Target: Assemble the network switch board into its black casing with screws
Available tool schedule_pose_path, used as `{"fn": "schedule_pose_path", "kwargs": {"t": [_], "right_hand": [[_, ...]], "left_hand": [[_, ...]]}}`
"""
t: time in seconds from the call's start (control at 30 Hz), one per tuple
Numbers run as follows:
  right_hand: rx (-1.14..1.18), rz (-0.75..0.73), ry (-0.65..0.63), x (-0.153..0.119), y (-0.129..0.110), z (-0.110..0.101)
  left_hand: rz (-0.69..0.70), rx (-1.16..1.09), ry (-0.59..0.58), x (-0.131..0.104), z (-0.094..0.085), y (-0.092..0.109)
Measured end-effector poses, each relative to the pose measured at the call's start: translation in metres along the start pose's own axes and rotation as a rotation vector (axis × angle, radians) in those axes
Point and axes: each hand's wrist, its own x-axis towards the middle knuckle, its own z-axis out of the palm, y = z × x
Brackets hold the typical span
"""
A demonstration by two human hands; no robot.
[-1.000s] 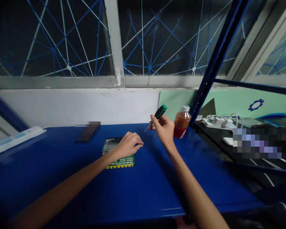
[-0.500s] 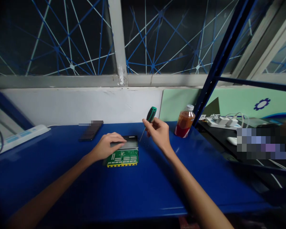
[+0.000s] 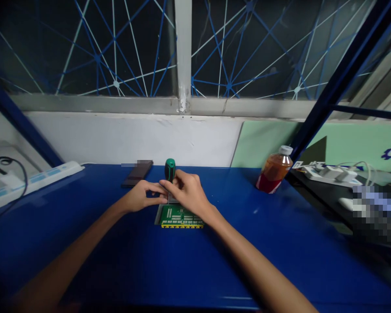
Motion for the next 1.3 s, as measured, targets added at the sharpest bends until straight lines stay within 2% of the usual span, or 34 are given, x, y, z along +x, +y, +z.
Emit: {"fn": "schedule_pose_path", "kwargs": {"t": [0.27,0.57,0.8,1.0,1.3], "right_hand": [[-0.062,-0.019,0.017,-0.007,0.011,0.007],[-0.081,-0.041,-0.004,-0.007,0.008,0.007],[0.039,-0.005,-0.108,-0.004,0.007,0.004],[0.201,0.042,-0.121,-0.006,0.008,0.008],[0.231,0.056,-0.138,-0.007,0.006,0.008]], "left_hand": [[0.005,-0.033,0.018,0.001,0.014,-0.009],[0.028,-0.048,0.025,0.0,0.015,-0.011],[0.018,-0.099,0.022,-0.001,0.015,-0.009],[-0.001,-0.094,0.065,0.0,0.016,-0.008],[-0.013,-0.002,0.086,-0.001,0.02,-0.012]]}}
